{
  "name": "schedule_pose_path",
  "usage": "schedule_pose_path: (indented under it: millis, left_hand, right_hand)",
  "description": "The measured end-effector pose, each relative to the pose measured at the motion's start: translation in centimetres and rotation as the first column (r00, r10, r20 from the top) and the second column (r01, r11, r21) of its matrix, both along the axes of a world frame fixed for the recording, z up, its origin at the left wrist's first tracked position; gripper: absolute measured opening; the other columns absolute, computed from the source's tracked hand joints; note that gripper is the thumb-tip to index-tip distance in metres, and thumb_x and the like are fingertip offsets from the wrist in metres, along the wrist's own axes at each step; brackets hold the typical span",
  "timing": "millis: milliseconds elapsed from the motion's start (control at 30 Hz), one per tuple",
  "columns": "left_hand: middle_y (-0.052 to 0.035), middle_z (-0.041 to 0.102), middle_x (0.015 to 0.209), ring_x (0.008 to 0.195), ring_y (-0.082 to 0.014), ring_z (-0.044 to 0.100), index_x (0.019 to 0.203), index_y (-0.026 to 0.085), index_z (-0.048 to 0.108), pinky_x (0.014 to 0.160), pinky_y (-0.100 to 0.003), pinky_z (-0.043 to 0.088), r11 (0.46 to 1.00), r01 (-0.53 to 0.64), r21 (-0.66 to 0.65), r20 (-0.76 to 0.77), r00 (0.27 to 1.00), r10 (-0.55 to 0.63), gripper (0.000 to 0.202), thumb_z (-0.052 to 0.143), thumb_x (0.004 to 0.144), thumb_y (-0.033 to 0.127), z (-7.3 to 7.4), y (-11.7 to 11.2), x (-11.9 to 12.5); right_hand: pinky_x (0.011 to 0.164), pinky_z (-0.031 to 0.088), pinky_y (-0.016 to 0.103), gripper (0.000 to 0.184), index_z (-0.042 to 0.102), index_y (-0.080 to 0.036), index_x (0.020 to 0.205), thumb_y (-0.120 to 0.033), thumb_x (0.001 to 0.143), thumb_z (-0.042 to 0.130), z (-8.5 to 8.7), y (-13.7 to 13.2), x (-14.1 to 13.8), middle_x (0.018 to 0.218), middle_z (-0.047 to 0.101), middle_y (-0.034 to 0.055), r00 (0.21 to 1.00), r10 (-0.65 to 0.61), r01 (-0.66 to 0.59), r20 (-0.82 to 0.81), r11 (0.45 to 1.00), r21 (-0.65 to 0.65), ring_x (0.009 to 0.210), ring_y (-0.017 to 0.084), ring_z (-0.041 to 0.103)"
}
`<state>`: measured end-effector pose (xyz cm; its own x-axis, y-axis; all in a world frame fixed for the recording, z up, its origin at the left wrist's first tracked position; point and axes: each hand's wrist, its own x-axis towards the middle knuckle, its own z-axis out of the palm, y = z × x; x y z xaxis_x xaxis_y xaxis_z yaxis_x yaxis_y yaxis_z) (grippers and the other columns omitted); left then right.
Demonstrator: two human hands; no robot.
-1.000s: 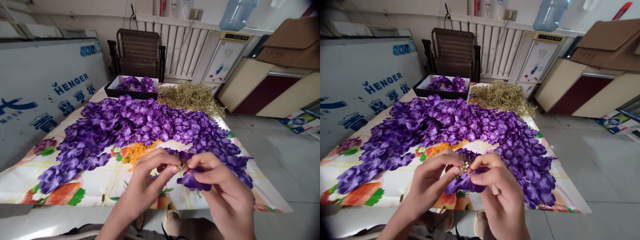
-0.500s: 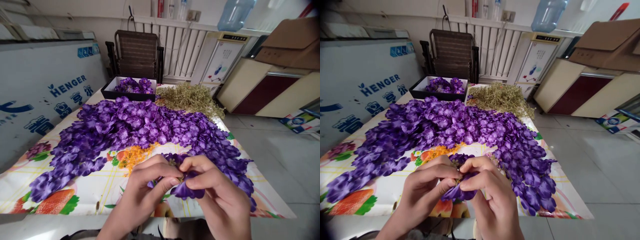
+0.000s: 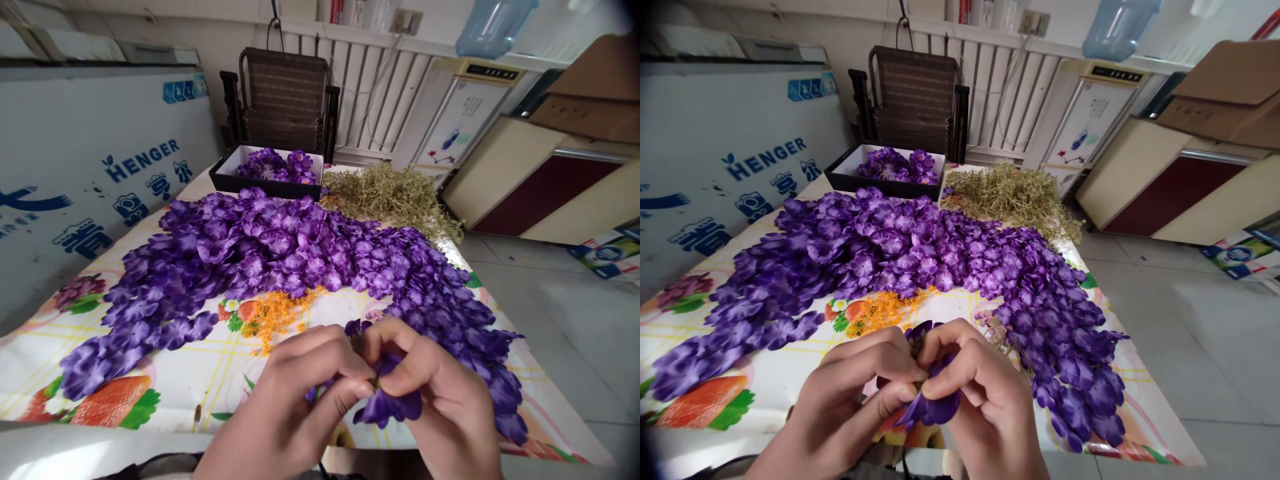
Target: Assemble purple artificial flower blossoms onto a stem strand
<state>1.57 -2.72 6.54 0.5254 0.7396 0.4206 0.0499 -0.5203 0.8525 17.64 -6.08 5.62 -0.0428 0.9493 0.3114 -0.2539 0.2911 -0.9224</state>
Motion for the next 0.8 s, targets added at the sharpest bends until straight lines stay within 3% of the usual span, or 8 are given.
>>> schedule_pose_path:
  millis: [100, 167, 300, 400, 533, 667, 800]
  left_hand:
    - [0.0003, 0.058, 0.07, 0.065, -0.0107, 0.053, 0.08, 0.019, 0.058, 0.058, -0.021, 0.039, 0.998, 0.048, -0.042, -0.019, 0.999, -0.049, 0.01, 0.057, 0.09, 0.016, 0.4, 0.0, -0.1]
    - [0.0, 0.058, 0.069, 0.064, -0.0112, 0.053, 0.079, 0.019, 0.059, 0.058, -0.021, 0.039, 0.995, 0.045, -0.085, -0.001, 0.999, -0.045, 0.012, 0.057, 0.091, 0.019, 0.5, 0.1, 0.0]
    - [-0.0004, 0.059, 0.077, 0.069, -0.0119, 0.053, 0.087, 0.02, 0.059, 0.063, -0.021, 0.042, 0.99, -0.049, -0.134, 0.03, 0.998, 0.054, 0.012, 0.049, 0.094, 0.021, -0.4, 0.6, 0.1]
    - [-0.0003, 0.057, 0.08, 0.071, -0.0126, 0.051, 0.09, 0.021, 0.055, 0.065, -0.021, 0.042, 0.979, -0.184, -0.092, 0.048, 0.981, 0.189, 0.012, 0.044, 0.094, 0.017, -1.6, 1.4, 0.1]
    - [-0.0012, 0.058, 0.083, 0.077, -0.0137, 0.053, 0.089, 0.021, 0.053, 0.07, -0.022, 0.045, 0.906, -0.397, -0.146, 0.124, 0.901, 0.415, 0.01, 0.045, 0.093, 0.017, -2.5, 2.1, 0.6]
    - [-0.0031, 0.061, 0.09, 0.083, -0.0152, 0.059, 0.094, 0.02, 0.054, 0.08, -0.025, 0.049, 0.835, -0.504, -0.223, 0.178, 0.821, 0.543, 0.008, 0.047, 0.092, 0.024, -2.4, 2.3, 1.3]
    - [-0.0015, 0.059, 0.085, 0.081, -0.0154, 0.058, 0.091, 0.021, 0.054, 0.078, -0.026, 0.05, 0.74, -0.632, -0.229, 0.176, 0.721, 0.67, 0.008, 0.05, 0.091, 0.028, -2.4, 2.5, 1.6]
  right_hand:
    - [0.069, 0.049, 0.026, 0.02, 0.068, -0.027, 0.079, -0.009, 0.083, 0.064, 0.2, 0.1, 0.3, 0.086, 0.059, -0.0003, 0.997, 0.076, -0.076, -0.004, 0.995, -0.06, 0.081, 0.015, 0.059]
    - [0.067, 0.048, 0.026, 0.017, 0.069, -0.028, 0.079, -0.011, 0.083, 0.066, 0.2, 0.3, 0.0, 0.084, 0.058, -0.0005, 0.998, 0.062, -0.063, -0.015, 0.997, -0.053, 0.08, 0.015, 0.059]
    - [0.069, 0.051, 0.027, 0.008, 0.068, -0.032, 0.092, -0.027, 0.087, 0.064, -0.3, 0.9, -0.9, 0.088, 0.061, 0.0004, 0.993, -0.111, 0.111, 0.05, 0.994, -0.004, 0.082, 0.016, 0.061]
    - [0.075, 0.054, 0.029, 0.02, 0.061, -0.032, 0.111, -0.032, 0.093, 0.052, -1.1, 1.3, -1.0, 0.107, 0.064, 0.0042, 0.945, -0.252, 0.271, 0.207, 0.96, -0.066, 0.093, 0.019, 0.064]
    - [0.073, 0.055, 0.029, 0.023, 0.052, -0.03, 0.118, -0.029, 0.096, 0.045, -1.5, 1.3, -0.7, 0.112, 0.061, 0.0051, 0.915, -0.242, 0.274, 0.322, 0.96, -0.059, 0.09, 0.018, 0.065]
    - [0.088, 0.048, 0.03, 0.017, 0.053, -0.027, 0.11, -0.025, 0.097, 0.043, -0.7, 0.8, -1.0, 0.108, 0.061, 0.0033, 0.862, -0.252, 0.281, 0.441, 0.96, 0.0, 0.101, 0.016, 0.061]
    - [0.085, 0.047, 0.029, 0.016, 0.054, -0.023, 0.103, -0.023, 0.096, 0.04, -0.3, 0.4, -1.1, 0.102, 0.063, 0.0043, 0.797, -0.226, 0.253, 0.56, 0.967, 0.032, 0.1, 0.017, 0.059]
